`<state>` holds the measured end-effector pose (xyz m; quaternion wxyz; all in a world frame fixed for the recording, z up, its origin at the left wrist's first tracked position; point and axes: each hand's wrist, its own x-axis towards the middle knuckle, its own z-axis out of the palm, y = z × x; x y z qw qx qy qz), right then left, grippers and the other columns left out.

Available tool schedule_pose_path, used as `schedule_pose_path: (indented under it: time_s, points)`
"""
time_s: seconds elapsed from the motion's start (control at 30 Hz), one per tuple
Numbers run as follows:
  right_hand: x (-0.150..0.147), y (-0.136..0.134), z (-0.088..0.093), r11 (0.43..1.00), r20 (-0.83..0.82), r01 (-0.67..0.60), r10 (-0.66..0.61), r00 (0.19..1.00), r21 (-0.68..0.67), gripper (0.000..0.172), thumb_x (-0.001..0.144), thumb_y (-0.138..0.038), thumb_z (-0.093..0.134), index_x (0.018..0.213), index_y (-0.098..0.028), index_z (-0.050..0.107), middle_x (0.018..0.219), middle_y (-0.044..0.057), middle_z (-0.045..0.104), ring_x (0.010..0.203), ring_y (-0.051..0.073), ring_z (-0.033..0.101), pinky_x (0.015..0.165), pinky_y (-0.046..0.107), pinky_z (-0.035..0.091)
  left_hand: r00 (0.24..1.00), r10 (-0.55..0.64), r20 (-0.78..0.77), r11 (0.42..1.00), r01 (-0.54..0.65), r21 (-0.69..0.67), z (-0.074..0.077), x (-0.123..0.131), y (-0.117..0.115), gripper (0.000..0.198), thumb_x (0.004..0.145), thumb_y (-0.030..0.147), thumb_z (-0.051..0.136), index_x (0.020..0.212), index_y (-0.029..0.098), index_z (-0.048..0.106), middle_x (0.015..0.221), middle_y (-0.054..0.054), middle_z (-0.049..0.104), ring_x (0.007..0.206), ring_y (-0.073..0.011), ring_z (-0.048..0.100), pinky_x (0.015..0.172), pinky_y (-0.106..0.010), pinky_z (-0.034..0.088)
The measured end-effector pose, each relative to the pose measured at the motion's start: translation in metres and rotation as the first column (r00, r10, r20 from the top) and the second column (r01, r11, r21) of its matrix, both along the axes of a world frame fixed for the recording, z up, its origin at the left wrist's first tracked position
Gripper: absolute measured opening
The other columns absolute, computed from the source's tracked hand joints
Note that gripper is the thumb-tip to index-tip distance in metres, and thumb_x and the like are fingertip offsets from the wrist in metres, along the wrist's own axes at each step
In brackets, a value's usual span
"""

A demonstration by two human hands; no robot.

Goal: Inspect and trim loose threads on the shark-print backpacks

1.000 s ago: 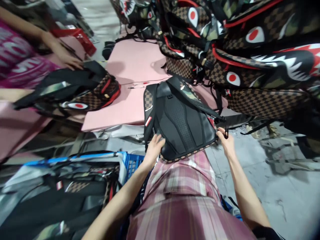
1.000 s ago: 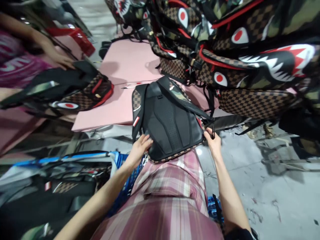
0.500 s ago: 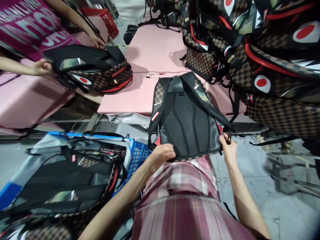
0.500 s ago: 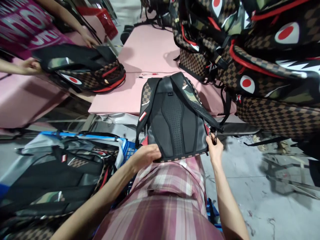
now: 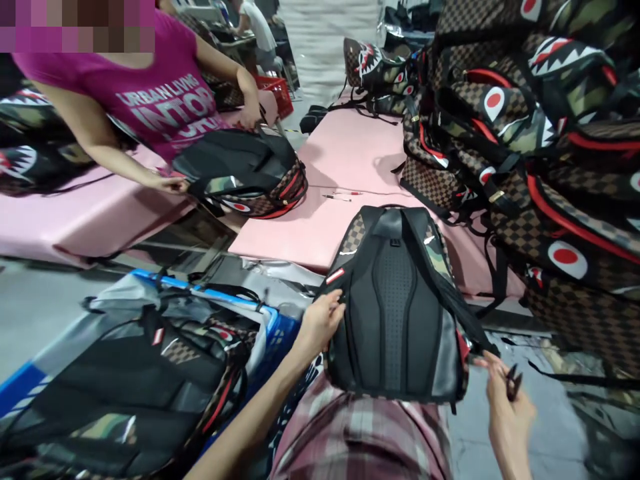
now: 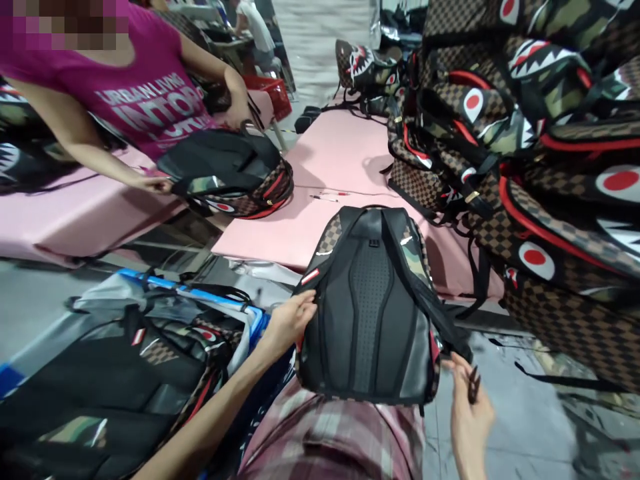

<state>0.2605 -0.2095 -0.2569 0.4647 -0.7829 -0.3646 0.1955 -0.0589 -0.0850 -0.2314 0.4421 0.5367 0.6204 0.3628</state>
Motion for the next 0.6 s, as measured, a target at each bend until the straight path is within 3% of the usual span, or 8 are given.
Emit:
schedule_pose_path:
  time_s: [0.07, 0.17, 0.23, 0.27, 0.33, 0.4, 0.5, 0.6]
  points:
    - [-0.026, 0.04, 0.018, 0.973, -0.058, -0.219, 0.224, 0.973, 0.078, 0.031, 0.083, -0.042, 0.048, 0.089, -0.018, 0.067, 0.074, 0.005, 0.068, 0.072, 0.022, 0.063, 0.067, 0.033, 0.049, 0.969, -0.093, -0.229, 0.964, 0.145, 0.221, 0.0, 0.012, 0.019, 0.029, 0.078, 0.023, 0.054, 0.107, 0.019, 0.06, 0.106, -0.009, 0.064, 0.101, -0.0236, 0.059, 0.091, -0.041, 0.046]
    - [-0.074, 0.131, 0.03, 0.813, -0.042, -0.568, 0.576, 0.816, 0.127, 0.031, 0.089, -0.037, 0.038, 0.093, -0.018, 0.062, 0.074, 0.004, 0.066, 0.067, 0.018, 0.062, 0.065, 0.029, 0.049, 0.868, -0.257, -0.424, 0.841, 0.417, 0.344, -0.005, 0.048, 0.066, 0.035, 0.085, 0.014, 0.04, 0.118, 0.016, 0.052, 0.124, -0.011, 0.054, 0.123, -0.0234, 0.043, 0.101, -0.042, 0.038]
    - [-0.093, 0.195, 0.027, 0.754, 0.151, -0.654, 0.642, 0.752, 0.054, 0.032, 0.091, -0.032, 0.032, 0.095, -0.017, 0.06, 0.082, 0.006, 0.067, 0.076, 0.017, 0.062, 0.071, 0.03, 0.049, 0.795, -0.216, -0.567, 0.808, 0.472, 0.354, -0.007, 0.071, 0.108, 0.037, 0.086, 0.009, 0.037, 0.122, 0.011, 0.047, 0.133, -0.014, 0.045, 0.131, -0.0257, 0.03, 0.103, -0.044, 0.035]
    - [-0.095, 0.223, 0.025, 0.74, 0.267, -0.673, 0.65, 0.712, -0.005, 0.031, 0.091, -0.029, 0.032, 0.096, -0.016, 0.06, 0.088, 0.008, 0.066, 0.083, 0.018, 0.061, 0.075, 0.031, 0.048, 0.743, -0.2, -0.639, 0.805, 0.496, 0.325, -0.006, 0.079, 0.13, 0.037, 0.086, 0.01, 0.039, 0.122, 0.01, 0.046, 0.132, -0.016, 0.044, 0.13, -0.0276, 0.03, 0.101, -0.044, 0.036]
    - [-0.086, 0.27, 0.021, 0.727, 0.368, -0.683, 0.654, 0.661, -0.065, 0.029, 0.09, -0.024, 0.032, 0.098, -0.015, 0.059, 0.096, 0.011, 0.064, 0.092, 0.019, 0.059, 0.081, 0.032, 0.045, 0.64, -0.215, -0.738, 0.805, 0.544, 0.237, -0.001, 0.087, 0.169, 0.038, 0.083, 0.017, 0.052, 0.12, 0.01, 0.046, 0.122, -0.017, 0.049, 0.121, -0.0307, 0.04, 0.094, -0.045, 0.04]
    - [-0.064, 0.3, 0.022, 0.713, 0.397, -0.691, 0.67, 0.627, -0.113, 0.028, 0.089, -0.021, 0.034, 0.096, -0.014, 0.06, 0.096, 0.012, 0.063, 0.091, 0.02, 0.058, 0.081, 0.032, 0.044, 0.575, -0.261, -0.775, 0.795, 0.584, 0.166, 0.006, 0.088, 0.192, 0.041, 0.075, 0.026, 0.065, 0.11, 0.011, 0.052, 0.105, -0.015, 0.056, 0.104, -0.0306, 0.051, 0.085, -0.044, 0.044]
    - [-0.031, 0.32, 0.032, 0.655, 0.405, -0.724, 0.735, 0.544, -0.216, 0.019, 0.085, -0.024, 0.046, 0.085, -0.016, 0.063, 0.083, 0.008, 0.063, 0.079, 0.019, 0.06, 0.074, 0.03, 0.044, 0.548, -0.295, -0.783, 0.769, 0.623, 0.146, 0.013, 0.085, 0.193, 0.03, 0.072, 0.027, 0.068, 0.095, 0.013, 0.055, 0.089, -0.008, 0.058, 0.089, -0.0265, 0.055, 0.082, -0.043, 0.044]
    - [-0.016, 0.314, 0.044, 0.514, 0.443, -0.745, 0.836, 0.323, -0.426, 0.014, 0.079, -0.029, 0.059, 0.086, -0.018, 0.063, 0.084, 0.006, 0.061, 0.071, 0.016, 0.059, 0.065, 0.025, 0.043, 0.559, -0.271, -0.784, 0.697, 0.675, 0.24, 0.009, 0.083, 0.165, 0.02, 0.08, 0.011, 0.053, 0.101, 0.013, 0.052, 0.093, -0.007, 0.058, 0.093, -0.0228, 0.053, 0.09, -0.041, 0.041]
